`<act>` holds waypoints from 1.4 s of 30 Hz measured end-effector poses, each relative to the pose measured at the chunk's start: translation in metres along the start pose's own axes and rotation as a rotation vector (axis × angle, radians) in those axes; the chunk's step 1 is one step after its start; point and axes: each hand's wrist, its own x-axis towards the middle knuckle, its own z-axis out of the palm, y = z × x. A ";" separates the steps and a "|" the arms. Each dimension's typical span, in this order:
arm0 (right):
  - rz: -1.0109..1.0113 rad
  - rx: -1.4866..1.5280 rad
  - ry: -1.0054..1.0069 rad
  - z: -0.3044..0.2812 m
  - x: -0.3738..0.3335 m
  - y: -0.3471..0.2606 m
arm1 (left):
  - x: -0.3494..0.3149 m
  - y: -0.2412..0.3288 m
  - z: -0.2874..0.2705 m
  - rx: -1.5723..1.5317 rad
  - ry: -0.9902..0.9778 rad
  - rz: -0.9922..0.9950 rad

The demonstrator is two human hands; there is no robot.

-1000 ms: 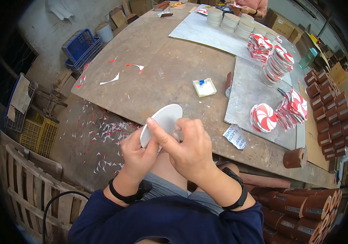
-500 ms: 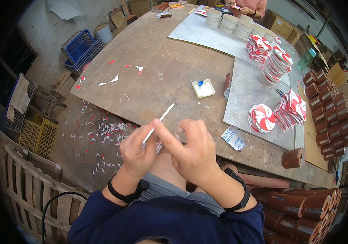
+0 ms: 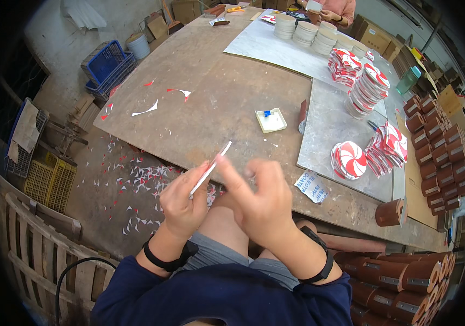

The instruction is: The recorder uses sandpaper to finish the edges of red and white circular decorative components in a workshop setting.

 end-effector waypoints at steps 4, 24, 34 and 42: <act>-0.060 -0.009 -0.059 -0.001 0.000 -0.001 | 0.000 0.002 -0.001 -0.007 -0.007 -0.037; 0.098 -0.066 -0.028 0.001 0.000 0.013 | -0.004 0.004 0.001 -0.157 0.008 -0.084; 0.501 0.786 0.197 -0.039 -0.020 0.026 | 0.014 0.010 -0.005 0.085 -0.052 0.274; 0.459 0.843 0.345 -0.064 -0.032 0.018 | 0.019 0.026 -0.001 0.086 -0.030 0.356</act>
